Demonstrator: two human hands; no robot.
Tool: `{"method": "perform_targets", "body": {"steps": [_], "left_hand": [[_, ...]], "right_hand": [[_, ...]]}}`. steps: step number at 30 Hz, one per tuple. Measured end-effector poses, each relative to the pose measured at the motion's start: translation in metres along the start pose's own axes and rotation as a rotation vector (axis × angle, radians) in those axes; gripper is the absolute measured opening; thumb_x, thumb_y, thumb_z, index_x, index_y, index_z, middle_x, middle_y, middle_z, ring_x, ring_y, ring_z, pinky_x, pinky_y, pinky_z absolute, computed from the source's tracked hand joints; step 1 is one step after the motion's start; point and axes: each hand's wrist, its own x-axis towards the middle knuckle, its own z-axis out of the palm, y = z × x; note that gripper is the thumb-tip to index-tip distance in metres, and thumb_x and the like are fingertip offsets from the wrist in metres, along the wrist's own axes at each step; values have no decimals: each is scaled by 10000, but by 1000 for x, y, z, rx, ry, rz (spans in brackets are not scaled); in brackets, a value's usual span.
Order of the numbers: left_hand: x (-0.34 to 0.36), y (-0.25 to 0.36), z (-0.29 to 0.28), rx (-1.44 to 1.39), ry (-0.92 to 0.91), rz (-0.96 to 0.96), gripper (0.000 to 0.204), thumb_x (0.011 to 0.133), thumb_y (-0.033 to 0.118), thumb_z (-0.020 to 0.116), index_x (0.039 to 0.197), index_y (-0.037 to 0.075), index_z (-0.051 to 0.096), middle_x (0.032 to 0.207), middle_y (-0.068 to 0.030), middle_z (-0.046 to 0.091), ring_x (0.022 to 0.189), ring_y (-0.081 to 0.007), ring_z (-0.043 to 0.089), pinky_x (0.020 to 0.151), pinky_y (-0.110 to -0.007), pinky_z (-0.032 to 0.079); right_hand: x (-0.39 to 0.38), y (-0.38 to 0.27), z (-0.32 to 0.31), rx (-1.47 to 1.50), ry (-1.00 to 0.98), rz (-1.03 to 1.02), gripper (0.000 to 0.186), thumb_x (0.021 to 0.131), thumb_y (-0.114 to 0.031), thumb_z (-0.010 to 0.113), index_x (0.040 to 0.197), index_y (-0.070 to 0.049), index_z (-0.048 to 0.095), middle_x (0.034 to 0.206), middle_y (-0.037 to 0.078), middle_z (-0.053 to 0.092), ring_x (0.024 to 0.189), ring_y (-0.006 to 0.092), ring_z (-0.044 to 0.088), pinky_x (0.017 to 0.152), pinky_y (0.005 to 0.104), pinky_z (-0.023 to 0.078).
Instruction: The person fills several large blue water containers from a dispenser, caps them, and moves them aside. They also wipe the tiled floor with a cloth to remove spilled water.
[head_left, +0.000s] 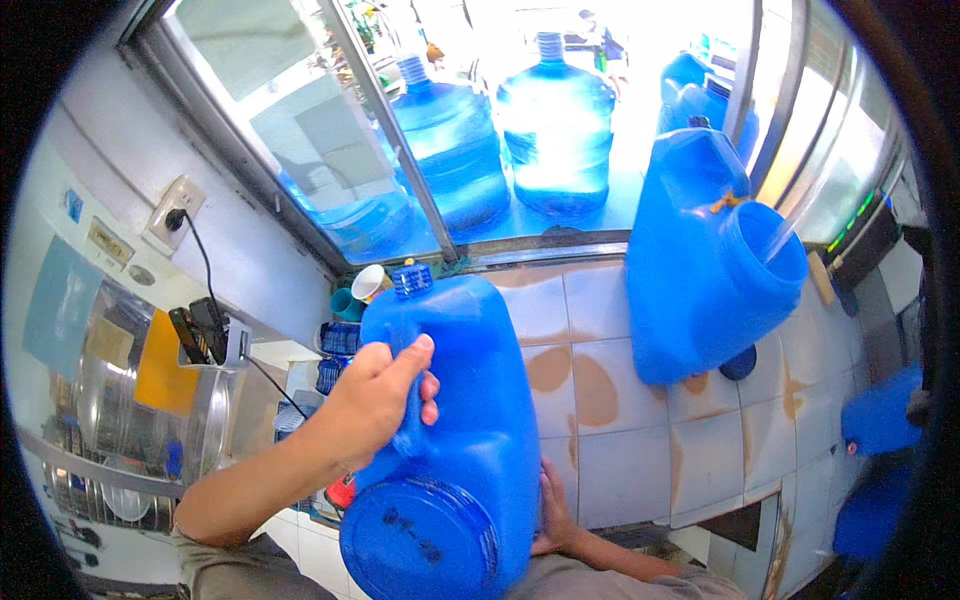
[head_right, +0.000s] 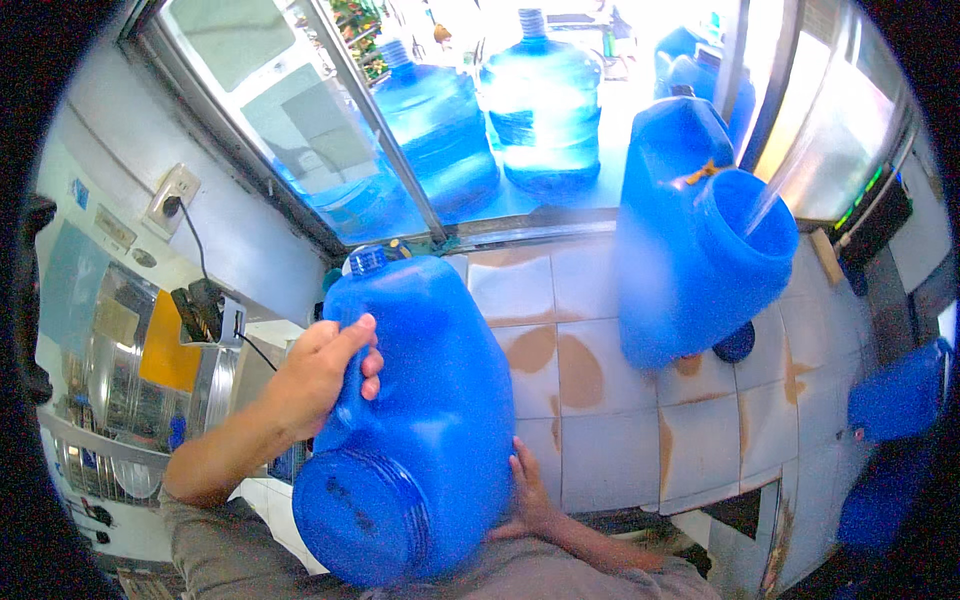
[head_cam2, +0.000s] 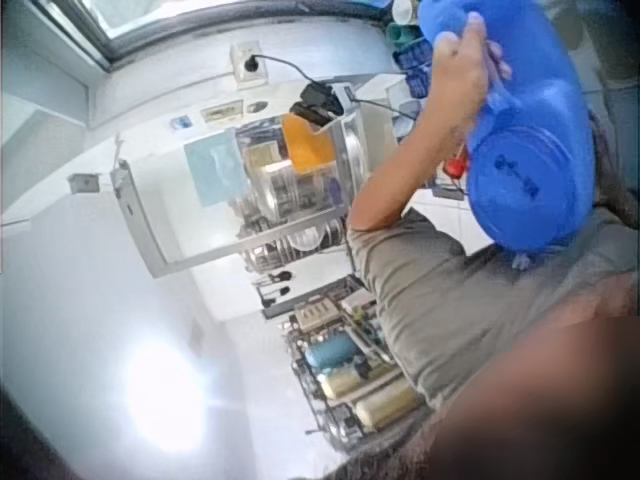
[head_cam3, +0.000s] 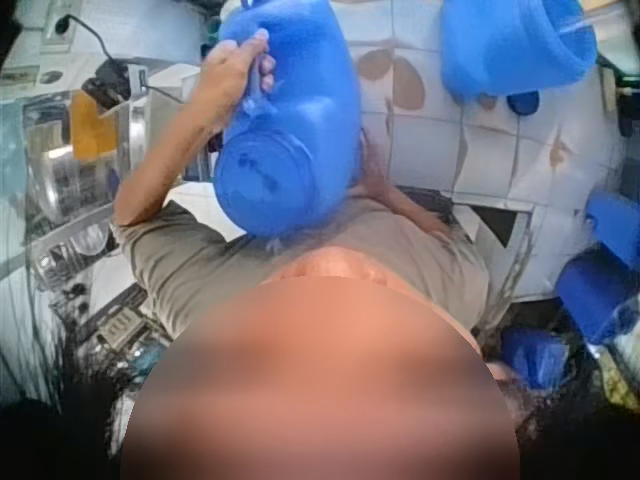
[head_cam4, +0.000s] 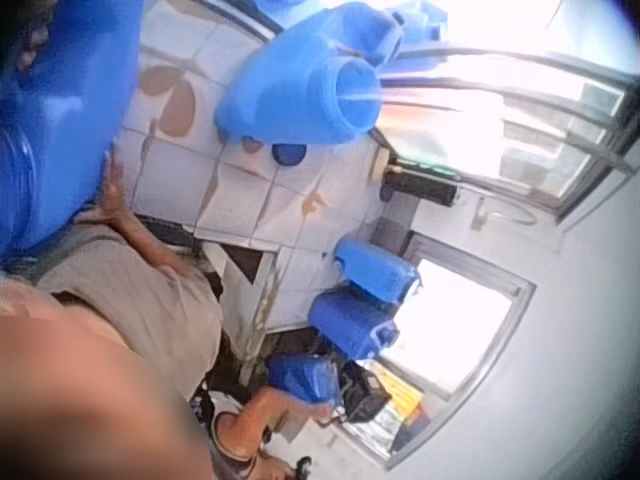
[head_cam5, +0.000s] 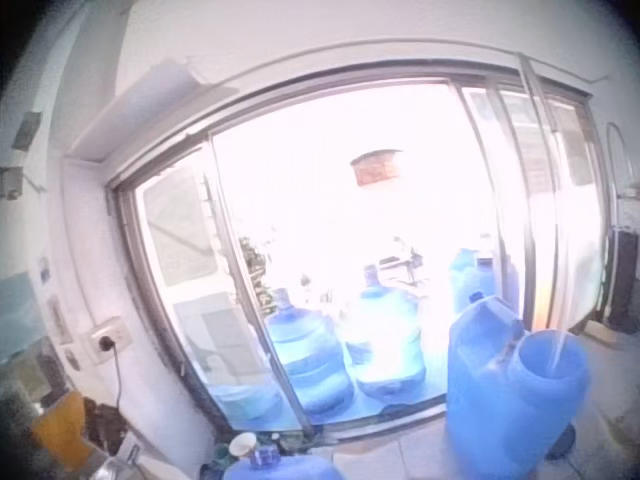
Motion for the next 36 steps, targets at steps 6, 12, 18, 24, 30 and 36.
{"method": "perform_targets", "body": {"steps": [6, 12, 18, 24, 30, 36], "left_hand": [[37, 18, 5, 0, 27, 58, 319, 1040, 342, 598, 875, 70, 579, 760, -47, 586, 631, -157, 564, 586, -313, 471], [134, 62, -11, 456, -39, 221, 498, 1079, 469, 467, 923, 22, 623, 850, -100, 660, 654, -204, 594, 616, -382, 507], [122, 112, -42, 1205, 104, 757, 865, 1015, 706, 383, 1337, -73, 578, 1224, -293, 666, 1201, -386, 627, 1061, -482, 457], [53, 31, -24, 1343, 271, 1116, 888, 860, 670, 680, 1484, 68, 490, 1522, -290, 440, 1420, -484, 405, 1177, -551, 332], [72, -1, 8, 1103, 564, 1256, 852, 795, 521, 812, 1446, 74, 491, 1465, -249, 481, 1393, -459, 416, 1175, -558, 320], [87, -15, 29, 921, 725, 1285, 598, 931, 342, 744, 1366, -3, 523, 1417, -217, 524, 1347, -399, 471, 1171, -500, 324]], "right_hand": [[44, 6, 16, -108, 57, -21, 1533, 587, -632, 924, 1648, -86, -38, 1641, 388, 65, 1507, 567, 180, 1193, 635, 264], [115, 51, -7, -188, 121, -6, 1526, 505, -646, 936, 1621, -8, 113, 1638, 353, 165, 1497, 522, 261, 1172, 582, 353], [178, 74, 2, -435, 480, -54, 1171, 612, -478, 967, 1479, 1, 342, 1520, 272, 355, 1430, 447, 359, 1172, 566, 330], [126, 31, -2, -416, 239, -274, 760, 703, -381, 945, 1276, -92, 539, 1379, 189, 517, 1264, 375, 531, 1029, 483, 477], [16, -7, -99, -555, 185, -137, 649, 746, -384, 921, 1220, -126, 560, 1334, 152, 567, 1201, 354, 575, 1012, 476, 491], [-12, -49, -347, -1173, 452, -169, 630, 813, -397, 858, 1278, -96, 559, 1303, 177, 579, 1209, 395, 570, 1037, 547, 456]]}}
